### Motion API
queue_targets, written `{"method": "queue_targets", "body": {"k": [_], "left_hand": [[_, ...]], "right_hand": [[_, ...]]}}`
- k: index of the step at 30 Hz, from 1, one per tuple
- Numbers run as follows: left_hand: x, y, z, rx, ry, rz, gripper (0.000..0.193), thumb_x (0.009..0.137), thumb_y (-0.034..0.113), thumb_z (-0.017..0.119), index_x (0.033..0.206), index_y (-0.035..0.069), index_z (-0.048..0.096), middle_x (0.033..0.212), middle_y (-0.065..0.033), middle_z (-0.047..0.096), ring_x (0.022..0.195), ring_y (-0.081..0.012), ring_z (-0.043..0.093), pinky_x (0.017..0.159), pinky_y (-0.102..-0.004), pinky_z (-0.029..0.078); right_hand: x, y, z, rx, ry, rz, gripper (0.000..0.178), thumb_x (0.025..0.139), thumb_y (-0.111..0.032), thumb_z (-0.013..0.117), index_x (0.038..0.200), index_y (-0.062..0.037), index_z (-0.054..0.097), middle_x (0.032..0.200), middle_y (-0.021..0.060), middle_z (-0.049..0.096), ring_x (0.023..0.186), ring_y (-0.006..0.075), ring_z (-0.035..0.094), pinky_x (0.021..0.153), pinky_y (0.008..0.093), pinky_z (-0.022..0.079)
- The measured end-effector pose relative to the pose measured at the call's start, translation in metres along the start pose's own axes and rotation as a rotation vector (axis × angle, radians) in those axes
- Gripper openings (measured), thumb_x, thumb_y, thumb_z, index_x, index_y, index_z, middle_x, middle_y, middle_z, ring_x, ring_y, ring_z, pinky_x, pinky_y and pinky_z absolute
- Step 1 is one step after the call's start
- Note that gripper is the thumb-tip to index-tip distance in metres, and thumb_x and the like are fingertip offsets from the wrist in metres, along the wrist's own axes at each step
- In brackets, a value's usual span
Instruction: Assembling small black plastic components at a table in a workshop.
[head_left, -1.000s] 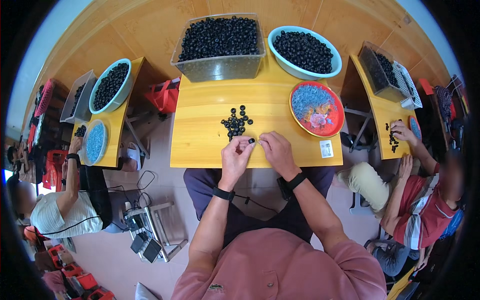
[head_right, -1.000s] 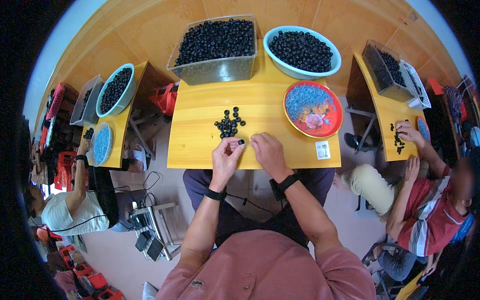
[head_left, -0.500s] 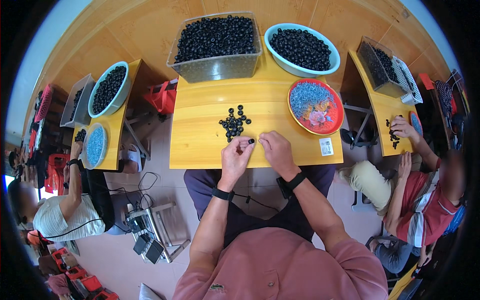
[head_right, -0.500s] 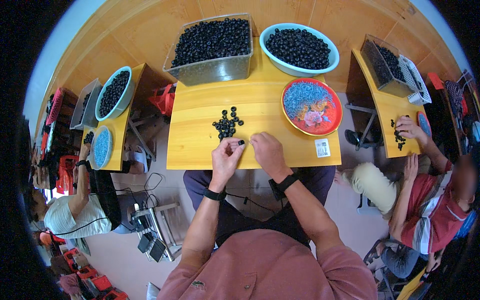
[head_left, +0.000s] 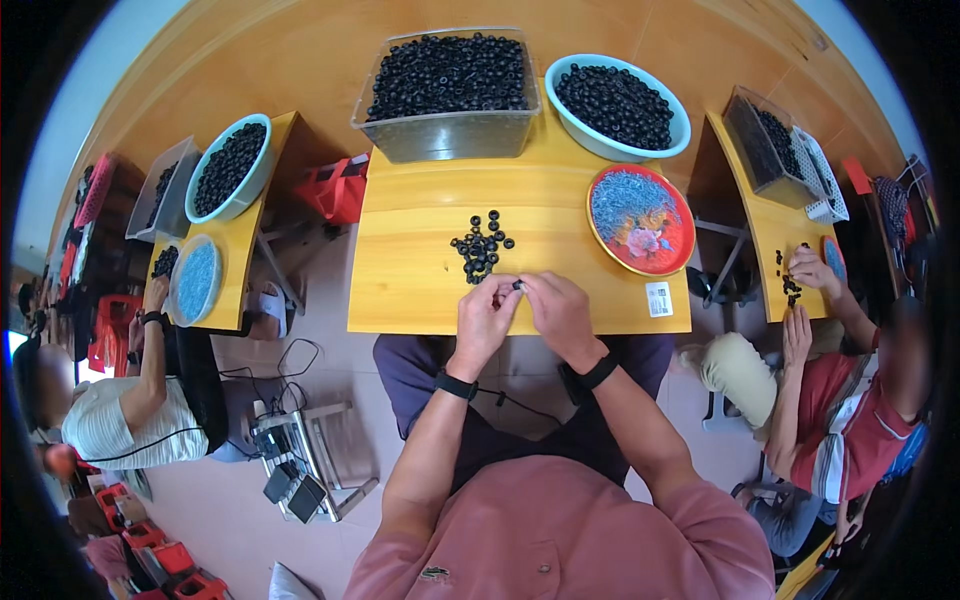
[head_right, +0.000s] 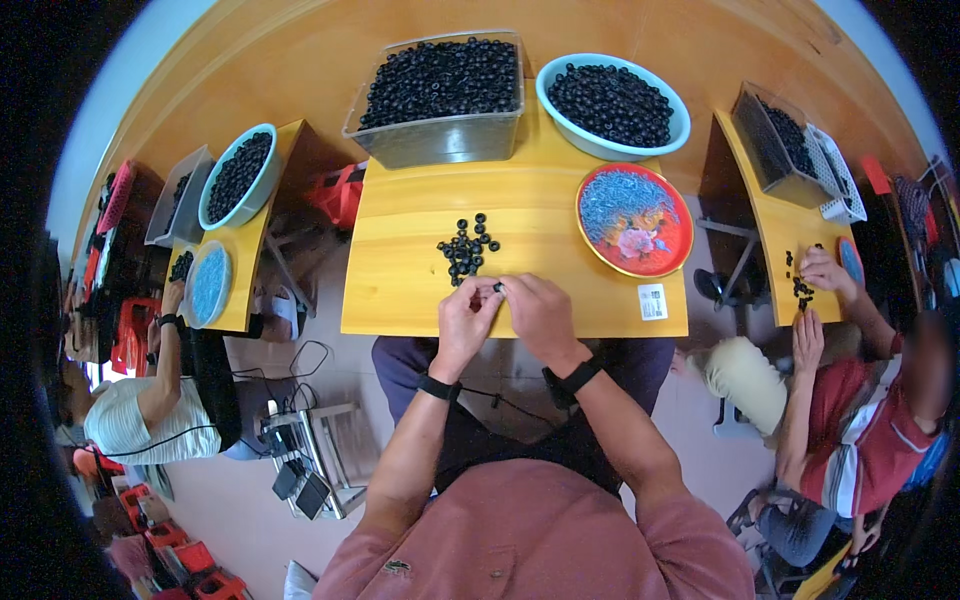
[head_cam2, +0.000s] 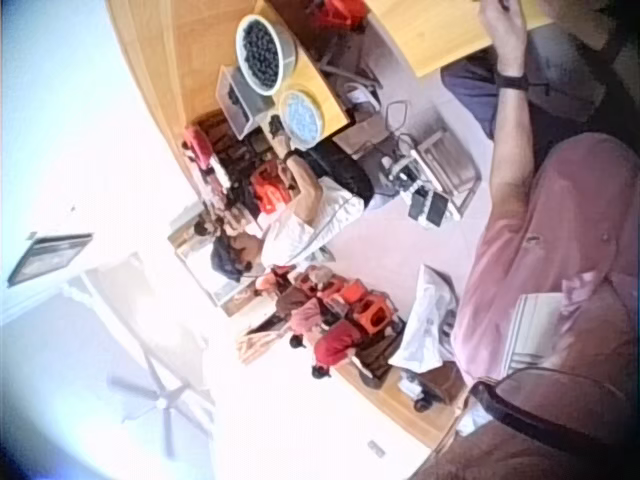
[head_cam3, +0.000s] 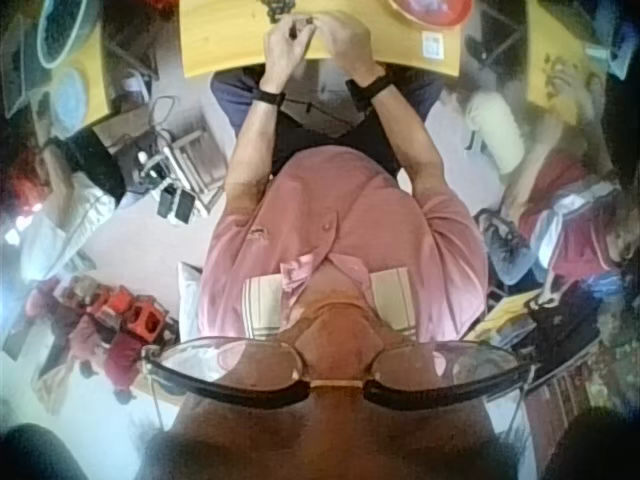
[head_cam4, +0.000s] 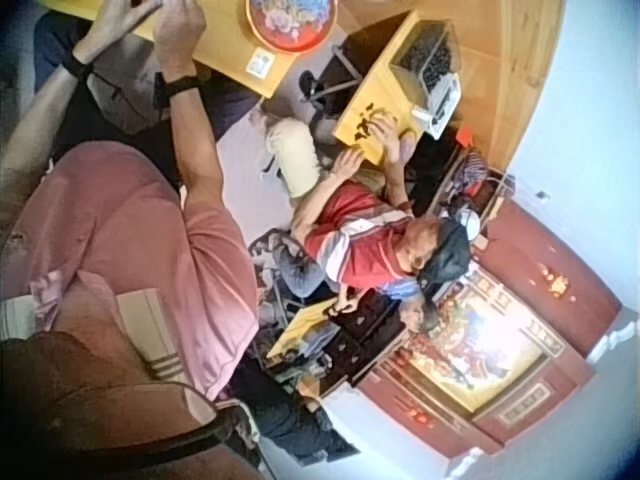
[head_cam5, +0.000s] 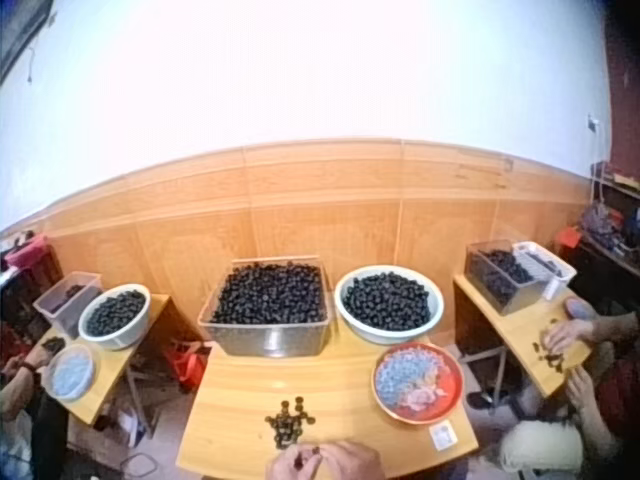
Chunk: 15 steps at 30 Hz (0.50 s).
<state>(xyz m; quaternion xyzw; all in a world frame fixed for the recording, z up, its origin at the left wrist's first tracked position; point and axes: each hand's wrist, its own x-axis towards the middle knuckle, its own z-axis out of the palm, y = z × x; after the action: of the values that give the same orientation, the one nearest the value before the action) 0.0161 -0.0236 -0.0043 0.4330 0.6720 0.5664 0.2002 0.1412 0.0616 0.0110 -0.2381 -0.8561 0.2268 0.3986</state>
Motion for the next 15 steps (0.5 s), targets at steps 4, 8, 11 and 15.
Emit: {"method": "queue_targets", "body": {"k": [4,8,11,15], "left_hand": [[-0.001,-0.004,0.000,-0.014,-0.018,0.023,0.014,0.091,0.002,0.073,0.104,-0.001,0.069,0.086,-0.0078,0.073,0.075,-0.0100,0.067,0.070,-0.0256,0.055],[-0.003,-0.002,-0.004,-0.052,-0.062,0.051,0.014,0.091,0.002,0.073,0.103,0.000,0.069,0.082,-0.0048,0.070,0.073,-0.0095,0.064,0.069,-0.0247,0.053],[-0.003,0.003,-0.005,-0.025,-0.136,0.024,0.014,0.088,0.007,0.076,0.099,0.001,0.070,0.081,-0.0052,0.069,0.070,-0.0109,0.064,0.065,-0.0258,0.052],[-0.001,0.013,-0.008,0.126,-0.249,0.096,0.016,0.082,0.013,0.079,0.095,0.005,0.074,0.085,-0.0088,0.072,0.072,-0.0225,0.067,0.067,-0.0335,0.054]], "right_hand": [[-0.008,0.014,0.007,0.314,-0.052,0.286,0.022,0.090,-0.009,0.070,0.111,0.0000,0.071,0.087,0.0100,0.071,0.070,0.0204,0.067,0.065,0.0340,0.053],[0.006,0.024,-0.008,0.756,-0.259,0.643,0.026,0.089,-0.010,0.071,0.114,0.0004,0.072,0.088,0.0066,0.072,0.071,0.0120,0.064,0.066,0.0296,0.052],[0.019,0.027,-0.016,0.793,-0.318,0.726,0.022,0.089,-0.009,0.072,0.108,0.0007,0.074,0.086,0.0032,0.070,0.073,0.0088,0.062,0.065,0.0280,0.052],[0.046,0.019,-0.017,0.348,-0.321,0.419,0.016,0.087,-0.012,0.071,0.100,-0.0035,0.075,0.085,0.0076,0.071,0.073,0.0186,0.066,0.067,0.0332,0.053]]}}
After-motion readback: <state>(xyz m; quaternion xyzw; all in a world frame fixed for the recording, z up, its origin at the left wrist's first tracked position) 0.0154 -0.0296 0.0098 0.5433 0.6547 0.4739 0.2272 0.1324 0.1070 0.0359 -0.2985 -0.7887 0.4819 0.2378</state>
